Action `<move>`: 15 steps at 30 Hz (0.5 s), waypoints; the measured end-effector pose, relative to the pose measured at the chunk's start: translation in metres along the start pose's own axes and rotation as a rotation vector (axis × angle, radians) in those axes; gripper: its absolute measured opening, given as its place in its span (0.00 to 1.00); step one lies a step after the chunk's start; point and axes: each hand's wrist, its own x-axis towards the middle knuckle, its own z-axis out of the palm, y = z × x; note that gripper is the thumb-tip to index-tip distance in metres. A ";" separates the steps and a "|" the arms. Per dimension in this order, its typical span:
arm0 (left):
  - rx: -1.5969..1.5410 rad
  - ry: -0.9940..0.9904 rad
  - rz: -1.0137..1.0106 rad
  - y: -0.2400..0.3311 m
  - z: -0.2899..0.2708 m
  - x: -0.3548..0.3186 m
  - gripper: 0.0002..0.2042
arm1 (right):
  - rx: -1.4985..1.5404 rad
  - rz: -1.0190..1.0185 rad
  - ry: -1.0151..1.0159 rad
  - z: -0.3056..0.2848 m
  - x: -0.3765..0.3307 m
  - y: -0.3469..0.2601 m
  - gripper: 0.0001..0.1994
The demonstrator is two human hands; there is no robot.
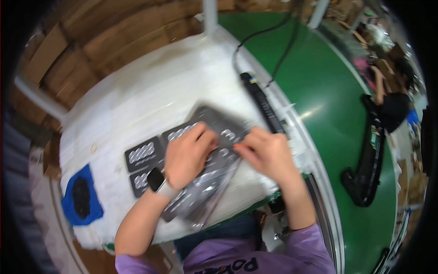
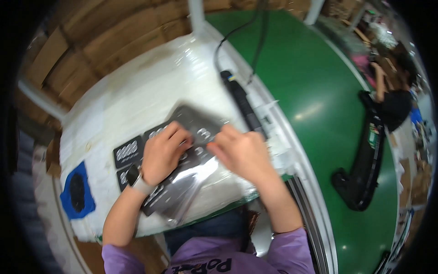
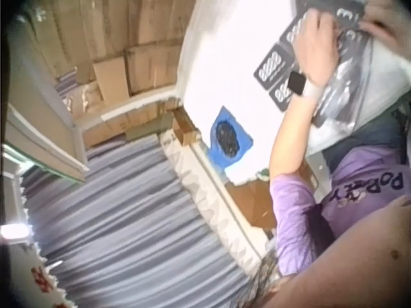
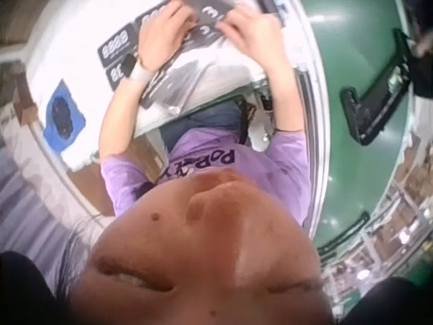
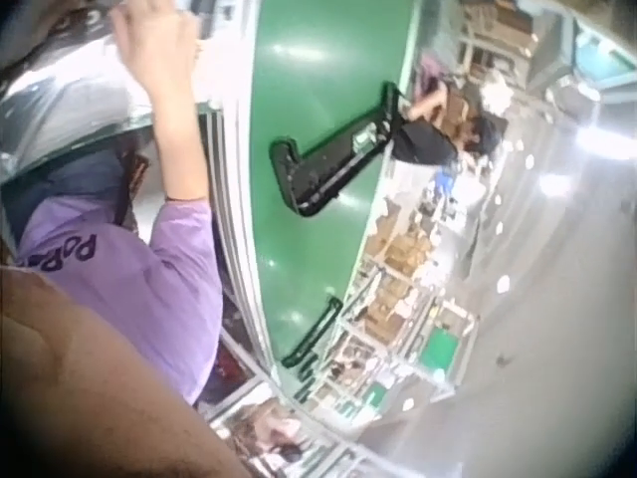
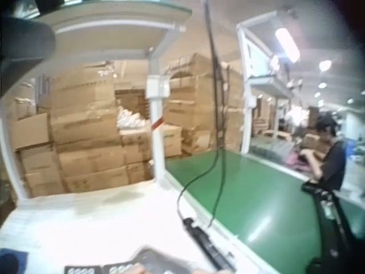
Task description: Assembling small electronic components into digital clock display panels at a factory workstation.
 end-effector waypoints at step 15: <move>0.224 0.136 0.094 0.025 -0.032 -0.017 0.06 | 0.611 0.403 -0.259 0.011 0.066 -0.027 0.23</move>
